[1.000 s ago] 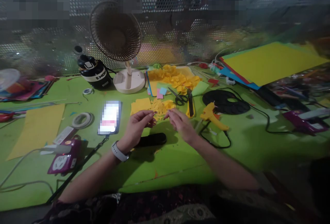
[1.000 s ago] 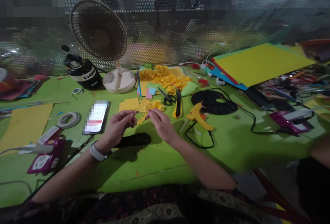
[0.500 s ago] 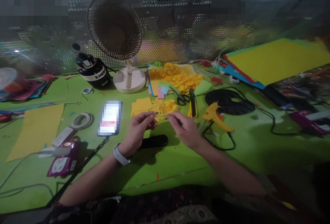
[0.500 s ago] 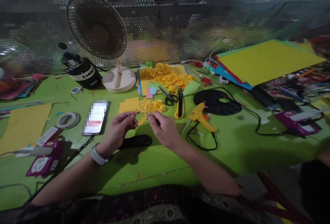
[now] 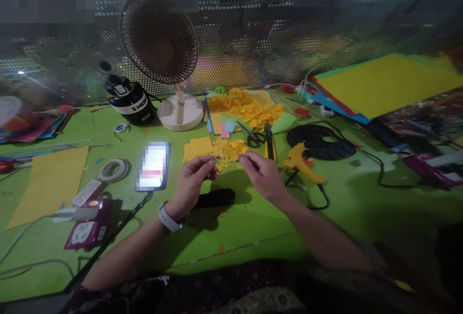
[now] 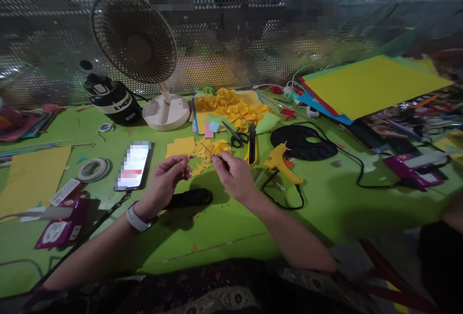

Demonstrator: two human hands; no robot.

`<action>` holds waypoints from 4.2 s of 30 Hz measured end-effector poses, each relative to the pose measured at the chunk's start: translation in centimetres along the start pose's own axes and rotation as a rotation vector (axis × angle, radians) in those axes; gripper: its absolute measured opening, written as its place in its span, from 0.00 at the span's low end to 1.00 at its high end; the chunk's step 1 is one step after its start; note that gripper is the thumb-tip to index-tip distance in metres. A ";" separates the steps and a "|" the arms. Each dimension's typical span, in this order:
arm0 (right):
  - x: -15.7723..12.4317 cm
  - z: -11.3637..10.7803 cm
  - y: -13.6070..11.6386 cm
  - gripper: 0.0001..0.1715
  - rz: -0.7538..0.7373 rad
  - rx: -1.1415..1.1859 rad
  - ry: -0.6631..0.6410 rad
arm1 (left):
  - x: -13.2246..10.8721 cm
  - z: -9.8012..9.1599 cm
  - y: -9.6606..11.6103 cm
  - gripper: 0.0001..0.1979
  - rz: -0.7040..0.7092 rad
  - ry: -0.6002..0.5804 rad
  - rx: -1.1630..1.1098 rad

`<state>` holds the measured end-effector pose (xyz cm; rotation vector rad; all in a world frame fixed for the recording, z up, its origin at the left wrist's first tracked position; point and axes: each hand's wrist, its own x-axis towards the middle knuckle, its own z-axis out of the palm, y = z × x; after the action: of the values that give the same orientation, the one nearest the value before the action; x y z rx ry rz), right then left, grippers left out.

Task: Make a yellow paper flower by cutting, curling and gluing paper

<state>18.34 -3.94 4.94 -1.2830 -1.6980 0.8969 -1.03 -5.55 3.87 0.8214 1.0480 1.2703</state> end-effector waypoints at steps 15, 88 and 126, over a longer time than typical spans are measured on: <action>-0.4 -0.7 -0.8 0.15 0.042 0.251 -0.034 | -0.4 0.2 -0.3 0.11 0.076 -0.056 0.093; 0.3 0.5 -0.2 0.18 0.426 0.679 -0.235 | -0.8 0.0 -0.8 0.15 1.003 -0.131 1.031; 0.1 0.8 -0.3 0.18 0.326 0.468 -0.344 | -0.9 -0.2 -1.3 0.14 0.832 -0.158 0.922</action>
<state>17.44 -3.94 4.89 -1.1391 -1.4156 1.6773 -0.78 -6.68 2.78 2.1922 1.2051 1.3143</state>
